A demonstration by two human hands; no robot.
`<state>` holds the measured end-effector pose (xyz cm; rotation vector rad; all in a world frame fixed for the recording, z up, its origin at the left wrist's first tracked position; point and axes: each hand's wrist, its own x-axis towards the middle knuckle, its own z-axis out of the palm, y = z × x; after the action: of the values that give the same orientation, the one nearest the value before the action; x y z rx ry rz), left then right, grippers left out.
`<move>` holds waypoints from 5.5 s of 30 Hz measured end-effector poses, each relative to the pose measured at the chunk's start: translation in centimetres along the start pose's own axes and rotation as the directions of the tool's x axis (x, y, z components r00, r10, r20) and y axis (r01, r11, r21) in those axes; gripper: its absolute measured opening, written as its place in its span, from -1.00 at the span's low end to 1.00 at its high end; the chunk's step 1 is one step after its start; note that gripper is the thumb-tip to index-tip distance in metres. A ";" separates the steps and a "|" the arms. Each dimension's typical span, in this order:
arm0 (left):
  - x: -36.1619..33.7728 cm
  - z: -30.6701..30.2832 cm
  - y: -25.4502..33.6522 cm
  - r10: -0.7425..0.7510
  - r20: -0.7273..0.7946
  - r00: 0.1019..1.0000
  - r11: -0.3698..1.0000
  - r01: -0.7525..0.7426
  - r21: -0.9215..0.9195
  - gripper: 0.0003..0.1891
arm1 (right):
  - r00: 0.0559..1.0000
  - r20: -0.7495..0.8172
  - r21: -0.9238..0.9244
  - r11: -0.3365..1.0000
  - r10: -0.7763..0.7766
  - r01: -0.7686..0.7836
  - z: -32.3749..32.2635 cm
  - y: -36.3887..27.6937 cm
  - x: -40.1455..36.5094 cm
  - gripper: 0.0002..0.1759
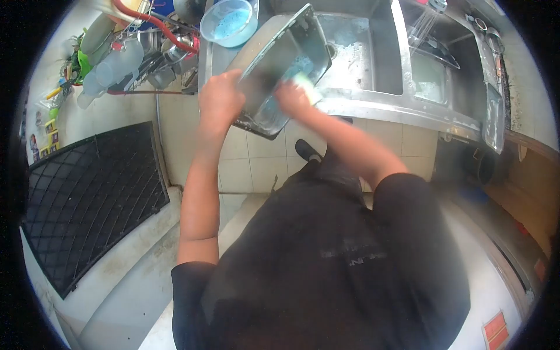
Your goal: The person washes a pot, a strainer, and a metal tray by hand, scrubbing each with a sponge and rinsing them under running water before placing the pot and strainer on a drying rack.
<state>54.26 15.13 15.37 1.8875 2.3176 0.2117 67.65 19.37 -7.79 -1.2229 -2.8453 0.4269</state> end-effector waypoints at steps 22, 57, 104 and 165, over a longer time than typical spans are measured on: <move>1.9 -0.5 1.0 -0.013 0.126 0.992 0.997 0.023 -0.078 -0.66 | 0.949 0.305 0.527 0.817 0.077 -0.236 -3.8 -5.4 0.0 -0.77; 4.5 0.4 2.1 0.099 -0.084 0.992 0.978 -0.112 -0.177 -0.64 | 0.908 0.229 0.471 -0.856 0.352 0.213 -7.4 17.5 -8.7 -0.50; 4.5 16.6 14.3 0.699 0.070 0.712 0.703 -0.702 0.114 -0.96 | 0.994 -0.101 0.312 0.950 0.047 -0.013 -16.0 21.7 -10.8 -0.61; 16.1 22.4 3.5 -0.110 0.065 0.992 0.887 0.128 -0.443 -0.66 | 0.937 0.220 0.680 -0.732 0.272 0.053 -15.6 27.7 8.4 -0.55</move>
<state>58.90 32.03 -6.21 1.5040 2.1147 0.6291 83.35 47.32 -0.57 -0.7129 -0.3434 2.1296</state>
